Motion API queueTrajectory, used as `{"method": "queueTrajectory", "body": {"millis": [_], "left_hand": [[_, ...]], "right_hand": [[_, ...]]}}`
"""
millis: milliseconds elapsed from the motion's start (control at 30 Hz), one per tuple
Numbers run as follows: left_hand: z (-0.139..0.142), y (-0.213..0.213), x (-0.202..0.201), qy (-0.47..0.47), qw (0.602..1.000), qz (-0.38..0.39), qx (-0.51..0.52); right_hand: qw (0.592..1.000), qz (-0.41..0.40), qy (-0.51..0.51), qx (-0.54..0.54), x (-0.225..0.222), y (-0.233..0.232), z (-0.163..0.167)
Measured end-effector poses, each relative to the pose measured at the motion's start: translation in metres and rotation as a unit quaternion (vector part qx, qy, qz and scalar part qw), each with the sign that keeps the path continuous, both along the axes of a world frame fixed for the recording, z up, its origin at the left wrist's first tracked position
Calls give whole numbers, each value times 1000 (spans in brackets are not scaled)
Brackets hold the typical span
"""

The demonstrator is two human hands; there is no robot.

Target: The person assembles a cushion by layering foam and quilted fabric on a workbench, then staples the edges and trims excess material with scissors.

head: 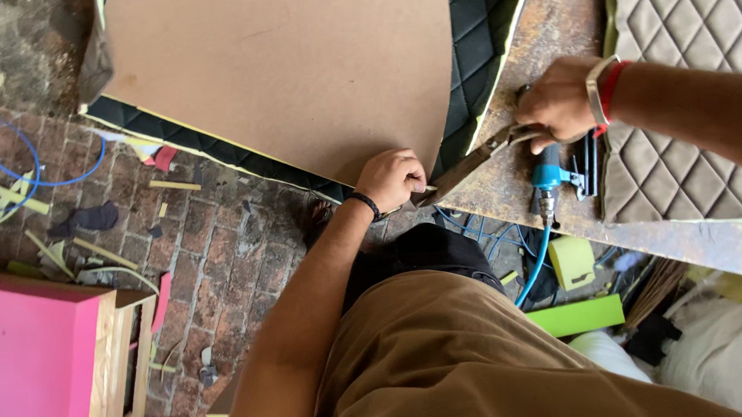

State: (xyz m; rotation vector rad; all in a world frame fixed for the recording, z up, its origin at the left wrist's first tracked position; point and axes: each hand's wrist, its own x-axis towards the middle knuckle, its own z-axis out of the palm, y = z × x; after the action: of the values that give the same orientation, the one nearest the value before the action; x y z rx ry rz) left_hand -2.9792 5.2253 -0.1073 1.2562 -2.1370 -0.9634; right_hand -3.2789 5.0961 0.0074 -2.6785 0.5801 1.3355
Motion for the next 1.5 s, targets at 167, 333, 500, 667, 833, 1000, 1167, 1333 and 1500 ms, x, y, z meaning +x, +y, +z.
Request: {"method": "queueTrajectory", "body": {"millis": [167,333,500,667,833,1000,1167,1333,1500], "left_hand": [[-3,-3,2,-7,1000,-1,10],[3,-3,3,-6,999,-11,31],[17,-3,1,-12,998,-39,53],[29,-12,-4,-77,982,-170,33],[23,-28,-18,-95,958,-267,32],[19,-37,-29,-93,933,-342,61],[29,-34,-36,-124,917,-375,55],[41,-25,-35,-137,907,-397,22],[45,-21,-32,-104,926,-362,24]], "right_hand": [[998,21,-54,-14,-21,9,-12],[988,2,-156,-17,-39,30,-12],[955,-111,-261,-82,-63,114,-17],[896,-319,-271,-149,-56,237,-43],[790,-408,-363,-279,-3,322,-67],[712,-524,-336,-326,39,366,-75],[690,-564,-294,-344,70,385,-67],[722,-545,-245,-349,98,350,-71],[772,-569,-134,-251,98,345,-60]]}}
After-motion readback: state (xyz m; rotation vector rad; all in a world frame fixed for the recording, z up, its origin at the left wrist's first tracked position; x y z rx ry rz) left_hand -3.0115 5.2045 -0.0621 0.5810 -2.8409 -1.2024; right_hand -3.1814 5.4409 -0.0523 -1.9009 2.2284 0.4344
